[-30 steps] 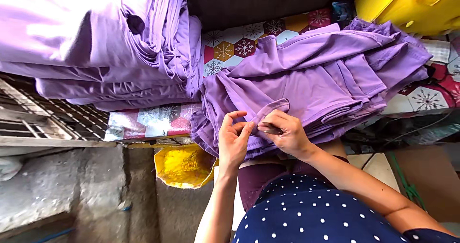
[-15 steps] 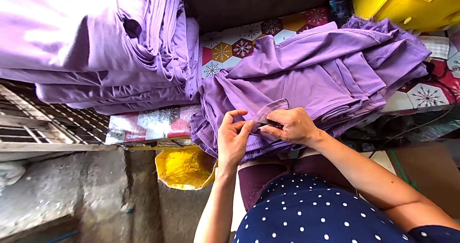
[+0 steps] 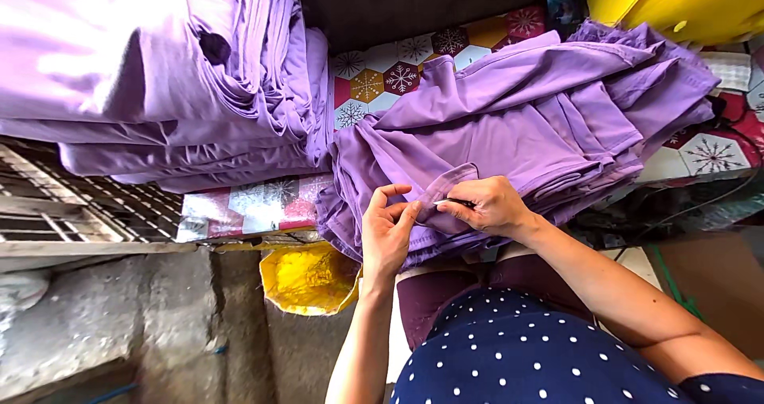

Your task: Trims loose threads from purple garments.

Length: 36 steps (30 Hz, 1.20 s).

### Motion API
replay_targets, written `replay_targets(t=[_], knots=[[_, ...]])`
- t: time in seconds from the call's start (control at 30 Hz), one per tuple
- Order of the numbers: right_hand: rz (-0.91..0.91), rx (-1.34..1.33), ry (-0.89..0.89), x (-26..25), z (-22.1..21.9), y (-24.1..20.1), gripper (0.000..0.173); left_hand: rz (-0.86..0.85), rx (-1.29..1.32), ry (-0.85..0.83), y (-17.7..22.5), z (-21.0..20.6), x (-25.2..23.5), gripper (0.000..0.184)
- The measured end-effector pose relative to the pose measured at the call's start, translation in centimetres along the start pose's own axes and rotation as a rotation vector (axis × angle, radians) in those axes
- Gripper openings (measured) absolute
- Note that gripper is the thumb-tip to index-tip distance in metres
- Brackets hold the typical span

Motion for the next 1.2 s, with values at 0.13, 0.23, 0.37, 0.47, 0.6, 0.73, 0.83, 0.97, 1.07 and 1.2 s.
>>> replay_targets(t=[0.13, 0.23, 0.37, 0.47, 0.6, 0.73, 0.83, 0.97, 1.07, 1.2], knots=[[0.003, 0.057, -0.034, -0.3, -0.2, -0.5, 0.042, -0.015, -0.014, -0.001, 0.2, 0.0, 0.0, 0.029], [0.003, 0.093, -0.069, -0.5, -0.6, -0.8, 0.044, -0.037, -0.035, 0.003, 0.5, -0.1, 0.1, 0.028], [0.01, 0.118, -0.074, -0.5, -0.7, -0.8, 0.044, -0.039, -0.043, 0.005, 0.6, -0.1, 0.1, 0.029], [0.043, 0.149, -0.056, -0.5, -0.6, -1.3, 0.046, -0.035, -0.046, 0.004, 0.4, -0.1, 0.1, 0.029], [-0.031, 0.088, 0.049, -0.5, 0.2, -0.2, 0.041, -0.023, -0.026, -0.002, 0.0, 0.0, 0.0, 0.025], [-0.394, 0.072, -0.143, -0.3, -0.4, 5.5, 0.078, -0.048, -0.025, -0.093, 0.0, -0.3, 0.3, 0.035], [-0.379, 0.145, -0.102, 0.8, 0.0, 6.0, 0.026, -0.262, -0.224, -0.016, 0.2, 0.5, 1.3, 0.028], [-0.025, 0.375, 0.254, 4.2, 2.6, 0.2, 0.005, -0.374, -0.363, 0.452, -2.6, 5.2, 3.5, 0.026], [0.011, 0.416, 0.119, 7.5, -1.1, -0.4, 0.008, 0.15, -0.047, 0.546, -9.7, 6.3, 4.5, 0.014], [-0.098, 0.29, -0.139, 9.6, -4.6, -0.4, 0.016, 0.6, 0.632, 0.538, -13.8, 2.6, 7.5, 0.035]])
Point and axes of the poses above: each hand's wrist, its own x-axis away from the middle knuckle, its own z-axis out of the back of the hand, y = z × x, the point moved 9 cm from there along -x, towards the middle knuckle, and after that the axes turned 2 degrees about -x, right-handed, at the moved point
